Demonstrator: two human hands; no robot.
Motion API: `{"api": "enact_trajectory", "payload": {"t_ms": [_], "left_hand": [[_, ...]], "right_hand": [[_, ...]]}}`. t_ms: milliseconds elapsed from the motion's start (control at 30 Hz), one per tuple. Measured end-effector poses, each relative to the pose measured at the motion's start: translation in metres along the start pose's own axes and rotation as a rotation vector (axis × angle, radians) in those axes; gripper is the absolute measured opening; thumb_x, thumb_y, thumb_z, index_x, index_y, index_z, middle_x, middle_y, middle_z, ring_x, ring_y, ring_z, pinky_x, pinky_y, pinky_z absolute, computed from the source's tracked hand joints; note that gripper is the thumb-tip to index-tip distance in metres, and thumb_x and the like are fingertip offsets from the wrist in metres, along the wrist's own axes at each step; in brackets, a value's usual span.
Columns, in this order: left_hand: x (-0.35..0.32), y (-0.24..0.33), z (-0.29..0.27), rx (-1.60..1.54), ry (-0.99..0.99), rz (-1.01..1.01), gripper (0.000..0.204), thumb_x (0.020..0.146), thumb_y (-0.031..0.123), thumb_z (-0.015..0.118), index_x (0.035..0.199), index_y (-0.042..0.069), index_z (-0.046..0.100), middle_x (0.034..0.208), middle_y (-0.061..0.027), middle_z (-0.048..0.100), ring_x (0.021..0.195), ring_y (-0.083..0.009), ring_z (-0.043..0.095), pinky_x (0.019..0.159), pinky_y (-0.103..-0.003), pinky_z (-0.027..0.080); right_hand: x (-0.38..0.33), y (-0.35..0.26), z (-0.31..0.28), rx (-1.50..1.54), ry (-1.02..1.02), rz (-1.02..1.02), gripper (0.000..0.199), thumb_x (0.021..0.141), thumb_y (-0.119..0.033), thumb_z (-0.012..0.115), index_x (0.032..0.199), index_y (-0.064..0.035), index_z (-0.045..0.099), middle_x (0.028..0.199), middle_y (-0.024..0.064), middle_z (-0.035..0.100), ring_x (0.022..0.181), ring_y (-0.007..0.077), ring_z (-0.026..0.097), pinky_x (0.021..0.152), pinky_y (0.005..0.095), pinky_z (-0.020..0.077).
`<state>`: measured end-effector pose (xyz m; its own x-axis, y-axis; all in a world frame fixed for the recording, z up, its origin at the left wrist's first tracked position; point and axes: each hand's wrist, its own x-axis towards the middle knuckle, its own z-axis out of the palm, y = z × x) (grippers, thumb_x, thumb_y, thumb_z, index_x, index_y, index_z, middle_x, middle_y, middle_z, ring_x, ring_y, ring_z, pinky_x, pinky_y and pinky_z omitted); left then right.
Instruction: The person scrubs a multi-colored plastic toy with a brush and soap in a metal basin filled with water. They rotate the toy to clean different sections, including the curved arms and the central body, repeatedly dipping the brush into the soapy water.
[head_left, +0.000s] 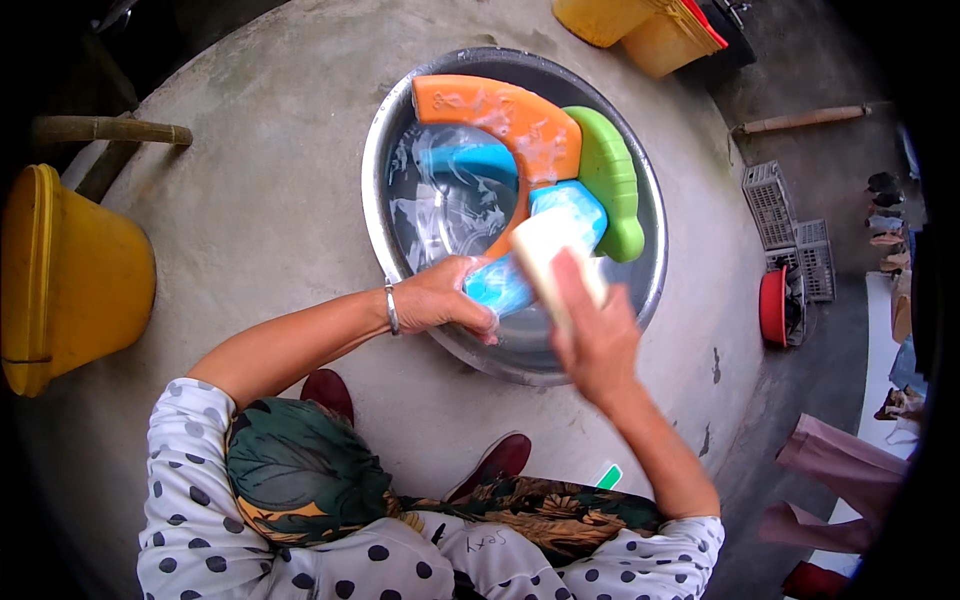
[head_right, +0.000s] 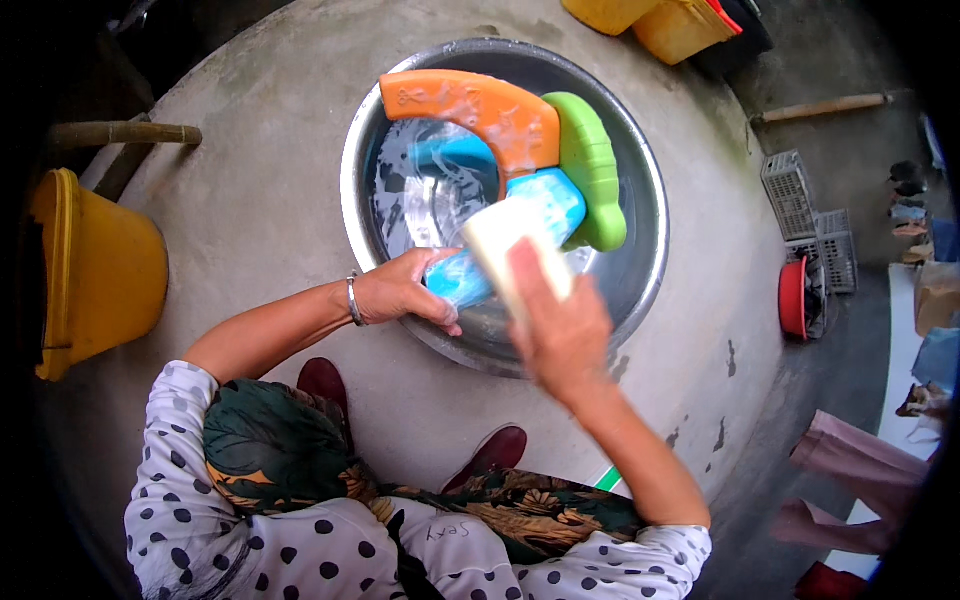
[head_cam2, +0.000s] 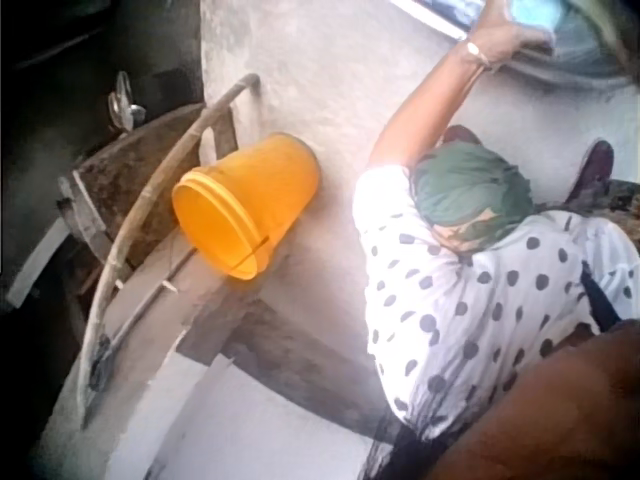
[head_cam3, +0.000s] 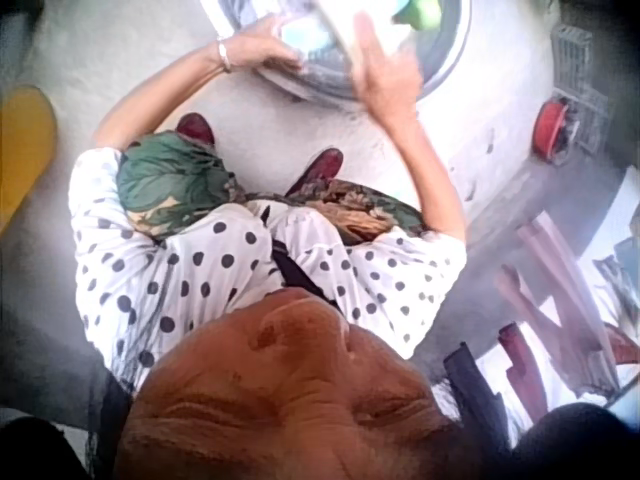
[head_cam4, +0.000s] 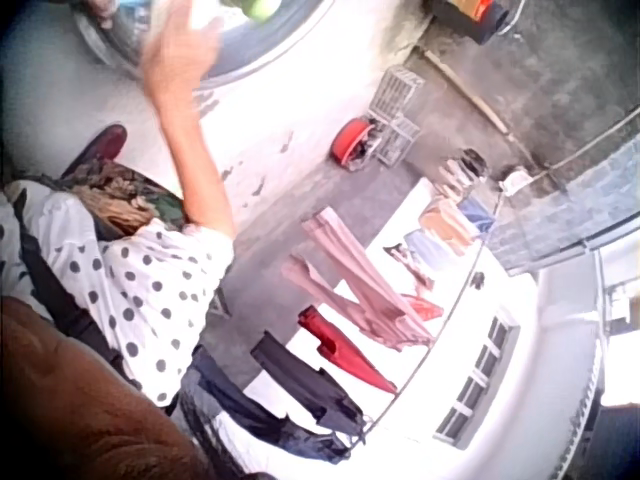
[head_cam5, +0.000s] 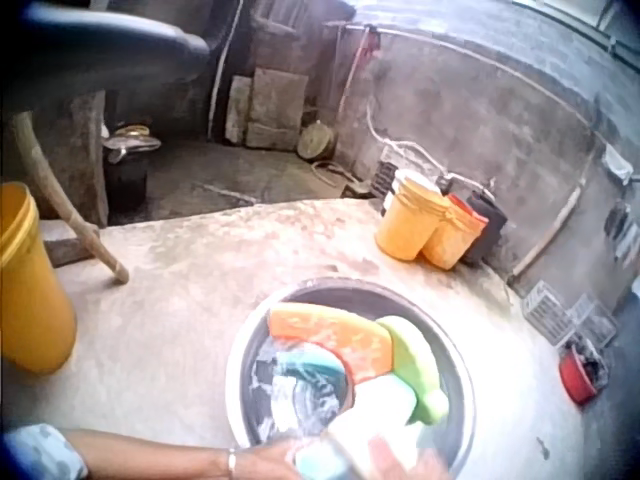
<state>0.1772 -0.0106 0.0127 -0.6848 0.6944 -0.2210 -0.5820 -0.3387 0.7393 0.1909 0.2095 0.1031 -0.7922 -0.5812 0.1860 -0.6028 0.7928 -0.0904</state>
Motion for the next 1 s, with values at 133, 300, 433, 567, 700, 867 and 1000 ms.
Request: {"api": "enact_trajectory", "payload": {"t_ms": [133, 300, 433, 567, 700, 867, 1000], "left_hand": [[-0.008, 0.008, 0.005, -0.015, -0.011, 0.015, 0.061, 0.076, 0.001, 0.064, 0.131, -0.006, 0.039, 0.098, -0.0094, 0.061, 0.079, -0.0152, 0.066, 0.076, -0.029, 0.057], [-0.011, 0.001, -0.006, -0.019, -0.084, -0.027, 0.063, 0.078, 0.004, 0.066, 0.133, -0.002, 0.037, 0.101, -0.0095, 0.058, 0.086, -0.0168, 0.063, 0.080, -0.034, 0.057], [0.007, 0.002, -0.038, -0.305, -0.257, -0.187, 0.055, 0.093, 0.038, 0.053, 0.135, 0.006, 0.037, 0.121, -0.0146, 0.055, 0.106, -0.0290, 0.059, 0.088, -0.056, 0.050], [0.038, -0.001, -0.025, -0.414, -0.184, -0.166, 0.047, 0.098, 0.039, 0.041, 0.134, 0.009, 0.040, 0.133, -0.0126, 0.050, 0.120, -0.0297, 0.051, 0.096, -0.059, 0.043], [0.045, -0.035, -0.022, -0.520, -0.341, -0.076, 0.052, 0.095, 0.043, 0.047, 0.134, 0.011, 0.043, 0.135, -0.0108, 0.049, 0.123, -0.0264, 0.048, 0.102, -0.052, 0.039], [0.048, -0.041, -0.007, -0.574, -0.305, -0.142, 0.046, 0.094, 0.039, 0.052, 0.126, 0.007, 0.048, 0.114, -0.0110, 0.059, 0.097, -0.0232, 0.060, 0.086, -0.045, 0.048], [0.043, -0.038, -0.003, -0.519, -0.285, -0.100, 0.045, 0.094, 0.037, 0.053, 0.127, 0.006, 0.048, 0.114, -0.0123, 0.060, 0.102, -0.0245, 0.060, 0.088, -0.045, 0.049]], "right_hand": [[0.005, 0.003, 0.000, 0.095, 0.030, -0.001, 0.068, 0.071, -0.001, 0.066, 0.135, -0.0079, 0.046, 0.139, 0.0117, 0.047, 0.087, 0.0319, 0.054, 0.078, 0.0359, 0.0461], [0.011, 0.002, 0.020, 0.390, 0.182, -0.085, 0.064, 0.073, 0.001, 0.063, 0.135, -0.0060, 0.047, 0.143, 0.0156, 0.040, 0.100, 0.0350, 0.052, 0.085, 0.0376, 0.0420], [0.014, -0.010, 0.030, 0.383, 0.139, -0.261, 0.063, 0.075, 0.001, 0.063, 0.135, -0.0031, 0.045, 0.142, 0.0197, 0.040, 0.097, 0.0348, 0.051, 0.086, 0.0385, 0.0392], [0.013, -0.019, 0.036, 0.458, 0.172, -0.094, 0.063, 0.072, 0.000, 0.064, 0.133, -0.0040, 0.048, 0.141, 0.0180, 0.042, 0.092, 0.0336, 0.052, 0.082, 0.0373, 0.0427], [-0.001, -0.027, 0.004, 0.191, -0.037, -0.071, 0.068, 0.067, -0.002, 0.069, 0.132, -0.0064, 0.050, 0.140, 0.0118, 0.046, 0.077, 0.0300, 0.051, 0.068, 0.0343, 0.0470], [-0.002, 0.010, 0.007, 0.059, 0.057, 0.017, 0.071, 0.063, -0.005, 0.071, 0.131, -0.0098, 0.051, 0.133, 0.0077, 0.053, 0.069, 0.0280, 0.048, 0.064, 0.0352, 0.0469], [-0.012, -0.002, 0.004, 0.125, 0.045, -0.098, 0.073, 0.060, -0.006, 0.073, 0.129, -0.0087, 0.053, 0.132, 0.0101, 0.054, 0.071, 0.0293, 0.052, 0.066, 0.0358, 0.0471]]}}
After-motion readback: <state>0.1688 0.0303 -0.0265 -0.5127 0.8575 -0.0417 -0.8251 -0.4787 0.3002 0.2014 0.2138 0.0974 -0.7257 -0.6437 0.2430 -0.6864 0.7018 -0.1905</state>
